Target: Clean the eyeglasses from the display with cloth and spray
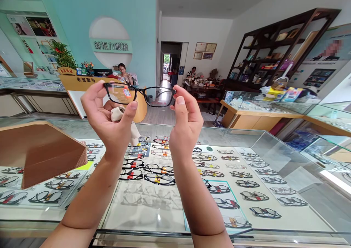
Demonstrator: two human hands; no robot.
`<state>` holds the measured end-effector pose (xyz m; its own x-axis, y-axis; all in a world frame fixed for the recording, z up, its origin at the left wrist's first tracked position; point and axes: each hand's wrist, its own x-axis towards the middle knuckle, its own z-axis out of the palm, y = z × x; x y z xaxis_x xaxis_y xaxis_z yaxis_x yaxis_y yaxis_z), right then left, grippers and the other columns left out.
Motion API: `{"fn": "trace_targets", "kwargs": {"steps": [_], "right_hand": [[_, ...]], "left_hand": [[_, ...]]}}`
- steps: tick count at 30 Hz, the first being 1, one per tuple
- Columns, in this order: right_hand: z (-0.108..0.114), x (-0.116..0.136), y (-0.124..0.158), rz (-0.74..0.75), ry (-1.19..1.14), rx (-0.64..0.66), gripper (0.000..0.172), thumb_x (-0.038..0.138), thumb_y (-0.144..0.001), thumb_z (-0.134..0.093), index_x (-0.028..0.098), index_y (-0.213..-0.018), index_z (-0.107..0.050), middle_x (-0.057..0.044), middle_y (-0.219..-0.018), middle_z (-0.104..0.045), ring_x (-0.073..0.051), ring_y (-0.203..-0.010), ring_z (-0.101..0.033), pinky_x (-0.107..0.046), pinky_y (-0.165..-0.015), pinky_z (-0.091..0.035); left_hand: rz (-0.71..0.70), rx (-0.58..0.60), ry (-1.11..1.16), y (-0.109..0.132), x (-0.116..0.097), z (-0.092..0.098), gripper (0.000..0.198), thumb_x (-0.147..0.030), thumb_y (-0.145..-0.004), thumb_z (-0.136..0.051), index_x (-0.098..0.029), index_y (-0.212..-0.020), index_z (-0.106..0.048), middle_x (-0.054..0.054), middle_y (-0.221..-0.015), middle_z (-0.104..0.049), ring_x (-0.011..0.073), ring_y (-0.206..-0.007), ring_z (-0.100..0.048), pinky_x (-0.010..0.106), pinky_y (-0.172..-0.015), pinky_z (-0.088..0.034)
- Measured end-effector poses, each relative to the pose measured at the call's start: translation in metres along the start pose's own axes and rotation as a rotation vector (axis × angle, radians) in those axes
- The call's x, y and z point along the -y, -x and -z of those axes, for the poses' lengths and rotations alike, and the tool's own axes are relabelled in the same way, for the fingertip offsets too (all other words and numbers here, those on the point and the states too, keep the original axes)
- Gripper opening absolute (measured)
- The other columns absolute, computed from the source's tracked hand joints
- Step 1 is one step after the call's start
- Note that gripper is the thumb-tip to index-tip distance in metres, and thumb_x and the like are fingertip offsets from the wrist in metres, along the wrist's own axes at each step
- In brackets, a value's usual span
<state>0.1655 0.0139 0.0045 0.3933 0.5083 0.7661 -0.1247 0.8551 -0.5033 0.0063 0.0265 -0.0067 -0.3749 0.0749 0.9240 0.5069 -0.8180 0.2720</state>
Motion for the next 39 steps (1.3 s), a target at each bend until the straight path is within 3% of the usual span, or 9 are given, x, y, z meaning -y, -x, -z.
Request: {"fn": "trace_targets", "kwargs": {"steps": [5, 12, 18, 29, 39], "right_hand": [[0.0, 0.002, 0.0, 0.008, 0.01, -0.035, 0.029, 0.05, -0.109, -0.066, 0.032, -0.124, -0.082, -0.003, -0.131, -0.081, -0.022, -0.118, -0.078, -0.044, -0.1, -0.066], [-0.002, 0.006, 0.0, 0.083, -0.001, -0.074, 0.025, 0.048, -0.108, -0.067, 0.033, -0.119, -0.083, -0.002, -0.127, -0.081, -0.023, -0.117, -0.078, -0.045, -0.097, -0.067], [-0.001, 0.005, 0.0, 0.139, -0.03, -0.089, 0.023, 0.045, -0.108, -0.068, 0.032, -0.119, -0.083, -0.002, -0.126, -0.08, -0.022, -0.111, -0.079, -0.046, -0.096, -0.068], [-0.001, 0.006, 0.0, 0.163, 0.01, -0.092, 0.024, 0.045, -0.108, -0.069, 0.03, -0.118, -0.084, -0.003, -0.124, -0.08, -0.024, -0.111, -0.079, -0.046, -0.095, -0.068], [-0.001, 0.01, 0.002, 0.141, 0.066, -0.1, 0.026, 0.047, -0.108, -0.067, 0.03, -0.119, -0.083, -0.004, -0.125, -0.08, -0.025, -0.114, -0.079, -0.049, -0.1, -0.068]], "left_hand": [[-0.025, 0.009, 0.011, -0.001, 0.001, 0.0, 0.078, -0.068, -0.092, -0.085, -0.039, -0.156, -0.051, 0.011, -0.164, -0.059, 0.0256, -0.113, -0.074, 0.042, -0.084, -0.067], [-0.086, 0.04, 0.078, -0.004, -0.004, -0.001, 0.081, -0.069, -0.092, -0.085, -0.043, -0.158, -0.046, 0.011, -0.163, -0.059, 0.0341, -0.146, -0.064, 0.045, -0.087, -0.069], [-0.135, -0.03, 0.062, -0.002, -0.013, -0.005, 0.076, -0.072, -0.094, -0.08, -0.04, -0.156, -0.05, 0.012, -0.157, -0.063, 0.0326, -0.136, -0.07, 0.044, -0.083, -0.069], [-0.084, -0.015, 0.079, 0.0, -0.012, -0.004, 0.083, -0.08, -0.091, -0.078, -0.041, -0.157, -0.047, 0.013, -0.159, -0.062, 0.0293, -0.117, -0.076, 0.045, -0.084, -0.069], [-0.076, 0.001, -0.04, -0.002, -0.014, -0.004, 0.077, -0.079, -0.096, -0.071, -0.042, -0.158, -0.045, 0.013, -0.155, -0.063, 0.034, -0.135, -0.071, 0.046, -0.079, -0.068]]}}
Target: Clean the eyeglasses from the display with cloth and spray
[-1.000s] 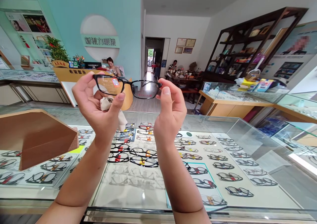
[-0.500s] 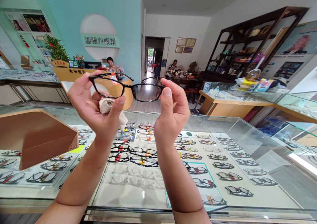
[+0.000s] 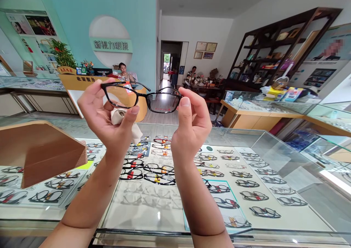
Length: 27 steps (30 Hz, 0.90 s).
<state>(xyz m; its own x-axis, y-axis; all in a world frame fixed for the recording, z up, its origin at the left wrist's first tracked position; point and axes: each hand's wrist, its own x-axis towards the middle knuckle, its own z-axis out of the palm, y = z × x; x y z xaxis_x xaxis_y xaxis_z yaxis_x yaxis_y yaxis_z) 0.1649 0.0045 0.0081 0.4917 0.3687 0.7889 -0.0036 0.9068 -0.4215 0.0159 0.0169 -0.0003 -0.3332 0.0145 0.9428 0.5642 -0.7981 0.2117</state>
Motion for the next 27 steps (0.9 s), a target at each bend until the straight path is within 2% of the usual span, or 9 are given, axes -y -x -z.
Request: {"fn": "trace_targets", "kwargs": {"steps": [6, 14, 19, 27], "right_hand": [[0.0, 0.01, 0.0, 0.04, -0.048, -0.018, 0.017, 0.04, -0.106, -0.072, 0.032, -0.113, -0.085, -0.003, -0.118, -0.079, -0.024, -0.114, -0.078, -0.05, -0.108, -0.063], [0.001, 0.011, 0.0, 0.047, 0.012, -0.026, 0.018, 0.043, -0.106, -0.071, 0.032, -0.113, -0.083, -0.003, -0.117, -0.08, -0.026, -0.114, -0.078, -0.053, -0.107, -0.064], [0.002, 0.011, 0.001, 0.045, 0.025, -0.013, 0.019, 0.046, -0.106, -0.071, 0.033, -0.114, -0.082, -0.003, -0.118, -0.078, -0.027, -0.12, -0.077, -0.053, -0.11, -0.063], [0.001, 0.011, 0.0, 0.053, 0.016, -0.014, 0.018, 0.043, -0.106, -0.071, 0.032, -0.114, -0.083, -0.003, -0.117, -0.079, -0.027, -0.116, -0.078, -0.052, -0.108, -0.063]], "left_hand": [[0.011, 0.014, 0.088, 0.0, 0.001, -0.002, 0.072, -0.08, -0.097, -0.07, -0.043, -0.154, -0.046, 0.013, -0.155, -0.062, 0.0342, -0.143, -0.067, 0.046, -0.081, -0.069], [0.047, 0.04, 0.077, 0.001, 0.005, -0.003, 0.082, -0.078, -0.094, -0.076, -0.044, -0.159, -0.041, 0.013, -0.16, -0.06, 0.0361, -0.146, -0.065, 0.046, -0.084, -0.068], [0.011, 0.035, 0.108, 0.001, 0.009, -0.003, 0.081, -0.077, -0.093, -0.077, -0.044, -0.158, -0.043, 0.012, -0.156, -0.062, 0.0352, -0.142, -0.067, 0.047, -0.085, -0.068], [0.002, 0.021, 0.113, 0.0, 0.008, -0.004, 0.076, -0.077, -0.095, -0.074, -0.042, -0.156, -0.046, 0.012, -0.152, -0.064, 0.0336, -0.136, -0.071, 0.045, -0.082, -0.067]]}}
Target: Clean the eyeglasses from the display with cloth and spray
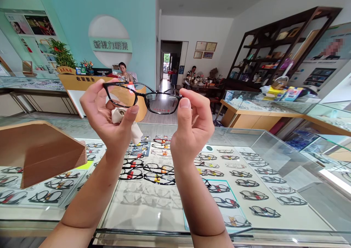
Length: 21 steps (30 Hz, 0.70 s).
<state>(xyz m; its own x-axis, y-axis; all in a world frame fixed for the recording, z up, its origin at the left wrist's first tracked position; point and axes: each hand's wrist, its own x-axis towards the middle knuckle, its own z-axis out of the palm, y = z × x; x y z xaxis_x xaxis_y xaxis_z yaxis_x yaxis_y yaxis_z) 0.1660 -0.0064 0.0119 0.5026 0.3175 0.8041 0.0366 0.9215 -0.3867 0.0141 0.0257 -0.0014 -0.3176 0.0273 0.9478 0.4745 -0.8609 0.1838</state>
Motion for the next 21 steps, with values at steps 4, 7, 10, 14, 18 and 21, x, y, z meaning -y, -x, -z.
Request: {"fn": "trace_targets", "kwargs": {"steps": [4, 7, 10, 14, 18, 21], "right_hand": [[0.0, -0.001, 0.0, 0.002, -0.012, -0.004, 0.018, 0.044, -0.106, -0.072, 0.031, -0.113, -0.082, -0.003, -0.116, -0.079, -0.025, -0.115, -0.078, -0.049, -0.104, -0.064], [-0.001, -0.007, -0.002, -0.046, -0.049, 0.009, 0.021, 0.045, -0.106, -0.072, 0.029, -0.114, -0.082, -0.003, -0.114, -0.079, -0.022, -0.107, -0.078, -0.043, -0.096, -0.065], [-0.001, -0.015, -0.004, -0.142, -0.071, 0.031, 0.025, 0.049, -0.106, -0.07, 0.028, -0.113, -0.081, -0.002, -0.111, -0.079, -0.018, -0.098, -0.077, -0.037, -0.087, -0.065], [-0.001, -0.022, -0.006, -0.193, -0.089, 0.034, 0.026, 0.05, -0.105, -0.07, 0.028, -0.112, -0.081, -0.001, -0.107, -0.077, -0.017, -0.093, -0.076, -0.035, -0.083, -0.063], [0.0, -0.018, -0.005, -0.156, -0.061, 0.008, 0.024, 0.049, -0.106, -0.069, 0.028, -0.113, -0.08, -0.001, -0.107, -0.077, -0.018, -0.095, -0.075, -0.037, -0.088, -0.063], [0.0, -0.013, -0.003, -0.072, -0.026, -0.023, 0.02, 0.046, -0.106, -0.07, 0.029, -0.111, -0.081, -0.002, -0.111, -0.077, -0.019, -0.1, -0.074, -0.039, -0.093, -0.063]], "left_hand": [[-0.01, -0.017, -0.046, 0.0, -0.004, 0.0, 0.074, -0.078, -0.097, -0.07, -0.041, -0.156, -0.047, 0.013, -0.152, -0.064, 0.0333, -0.135, -0.071, 0.044, -0.08, -0.066], [-0.027, -0.055, -0.139, 0.003, -0.007, 0.001, 0.077, -0.079, -0.096, -0.072, -0.037, -0.156, -0.048, 0.014, -0.15, -0.065, 0.0331, -0.132, -0.07, 0.044, -0.08, -0.065], [-0.053, -0.096, -0.183, 0.008, -0.009, 0.002, 0.081, -0.079, -0.092, -0.077, -0.034, -0.155, -0.05, 0.013, -0.145, -0.066, 0.0315, -0.123, -0.071, 0.043, -0.081, -0.063], [-0.046, -0.101, -0.196, 0.012, -0.01, 0.002, 0.088, -0.079, -0.086, -0.084, -0.034, -0.154, -0.052, 0.013, -0.145, -0.066, 0.0304, -0.117, -0.07, 0.043, -0.081, -0.062], [0.084, -0.017, -0.086, 0.01, -0.007, 0.001, 0.086, -0.075, -0.086, -0.087, -0.035, -0.154, -0.052, 0.013, -0.153, -0.063, 0.0278, -0.116, -0.072, 0.042, -0.084, -0.064], [0.127, 0.044, 0.012, 0.008, 0.002, -0.001, 0.079, -0.073, -0.091, -0.083, -0.039, -0.153, -0.05, 0.013, -0.154, -0.064, 0.0255, -0.112, -0.074, 0.039, -0.08, -0.065]]}}
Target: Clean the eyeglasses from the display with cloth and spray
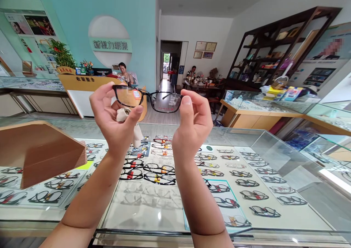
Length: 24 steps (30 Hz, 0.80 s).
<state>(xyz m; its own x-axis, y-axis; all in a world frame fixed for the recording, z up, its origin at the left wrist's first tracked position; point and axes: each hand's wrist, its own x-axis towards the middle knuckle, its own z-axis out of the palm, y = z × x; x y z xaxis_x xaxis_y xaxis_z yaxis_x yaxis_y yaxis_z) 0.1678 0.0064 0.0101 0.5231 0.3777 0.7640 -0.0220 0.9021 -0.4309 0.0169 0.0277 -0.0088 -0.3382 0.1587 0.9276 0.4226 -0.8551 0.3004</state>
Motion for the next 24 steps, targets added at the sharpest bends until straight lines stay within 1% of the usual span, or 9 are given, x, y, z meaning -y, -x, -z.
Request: {"fn": "trace_targets", "kwargs": {"steps": [2, 5, 8, 11, 14, 18, 21, 24], "right_hand": [[-0.001, 0.004, 0.002, 0.055, 0.012, -0.001, 0.018, 0.044, -0.106, -0.071, 0.03, -0.108, -0.082, -0.002, -0.11, -0.076, -0.019, -0.101, -0.074, -0.041, -0.095, -0.063], [-0.001, 0.009, 0.004, 0.099, 0.029, 0.016, 0.018, 0.045, -0.104, -0.072, 0.031, -0.108, -0.081, -0.003, -0.111, -0.075, -0.021, -0.102, -0.074, -0.044, -0.095, -0.065], [-0.001, 0.011, 0.004, 0.11, 0.029, 0.022, 0.019, 0.045, -0.103, -0.071, 0.03, -0.108, -0.081, -0.003, -0.109, -0.076, -0.021, -0.101, -0.075, -0.044, -0.093, -0.066], [-0.001, 0.01, 0.004, 0.093, -0.008, 0.038, 0.018, 0.043, -0.104, -0.068, 0.029, -0.106, -0.08, -0.003, -0.105, -0.077, -0.021, -0.097, -0.076, -0.043, -0.09, -0.066], [-0.003, 0.009, 0.004, 0.078, -0.072, 0.071, 0.02, 0.042, -0.107, -0.064, 0.027, -0.105, -0.078, -0.004, -0.104, -0.077, -0.021, -0.094, -0.078, -0.042, -0.085, -0.067], [-0.005, 0.007, 0.003, 0.079, -0.155, 0.088, 0.017, 0.036, -0.108, -0.063, 0.027, -0.107, -0.077, -0.004, -0.103, -0.075, -0.021, -0.098, -0.081, -0.038, -0.08, -0.067], [-0.004, 0.005, 0.002, 0.083, -0.177, 0.074, 0.015, 0.032, -0.108, -0.064, 0.027, -0.107, -0.078, -0.003, -0.103, -0.074, -0.021, -0.101, -0.081, -0.038, -0.084, -0.068], [-0.003, 0.003, 0.0, 0.061, -0.171, 0.063, 0.014, 0.034, -0.108, -0.065, 0.027, -0.107, -0.077, -0.003, -0.103, -0.074, -0.021, -0.102, -0.081, -0.039, -0.089, -0.067]], "left_hand": [[-0.028, -0.002, 0.015, -0.002, 0.008, -0.002, 0.078, -0.075, -0.092, -0.081, -0.04, -0.154, -0.047, 0.012, -0.154, -0.065, 0.0281, -0.121, -0.075, 0.039, -0.077, -0.065], [-0.078, -0.042, -0.028, -0.002, 0.019, -0.004, 0.086, -0.075, -0.091, -0.082, -0.042, -0.158, -0.04, 0.013, -0.157, -0.062, 0.0328, -0.141, -0.069, 0.039, -0.078, -0.065], [-0.084, -0.041, -0.04, -0.001, 0.022, -0.004, 0.087, -0.074, -0.092, -0.081, -0.042, -0.16, -0.038, 0.013, -0.16, -0.059, 0.0329, -0.148, -0.066, 0.039, -0.08, -0.065], [-0.098, -0.037, -0.008, 0.0, 0.018, -0.004, 0.083, -0.076, -0.093, -0.079, -0.042, -0.158, -0.04, 0.012, -0.158, -0.06, 0.0319, -0.146, -0.067, 0.038, -0.081, -0.064], [-0.121, -0.037, 0.071, 0.0, 0.014, -0.005, 0.08, -0.077, -0.092, -0.08, -0.041, -0.154, -0.046, 0.011, -0.153, -0.062, 0.0309, -0.141, -0.069, 0.036, -0.082, -0.064], [-0.102, -0.003, 0.186, 0.001, 0.013, -0.006, 0.079, -0.071, -0.09, -0.087, -0.04, -0.153, -0.052, 0.011, -0.152, -0.063, 0.0314, -0.14, -0.069, 0.038, -0.091, -0.066], [-0.061, 0.031, 0.209, 0.003, 0.014, -0.006, 0.079, -0.069, -0.09, -0.088, -0.04, -0.154, -0.052, 0.012, -0.153, -0.063, 0.0316, -0.137, -0.07, 0.039, -0.094, -0.066], [0.013, 0.068, 0.169, 0.005, 0.01, -0.006, 0.082, -0.074, -0.092, -0.082, -0.038, -0.157, -0.048, 0.014, -0.151, -0.065, 0.0264, -0.12, -0.076, 0.036, -0.089, -0.066]]}}
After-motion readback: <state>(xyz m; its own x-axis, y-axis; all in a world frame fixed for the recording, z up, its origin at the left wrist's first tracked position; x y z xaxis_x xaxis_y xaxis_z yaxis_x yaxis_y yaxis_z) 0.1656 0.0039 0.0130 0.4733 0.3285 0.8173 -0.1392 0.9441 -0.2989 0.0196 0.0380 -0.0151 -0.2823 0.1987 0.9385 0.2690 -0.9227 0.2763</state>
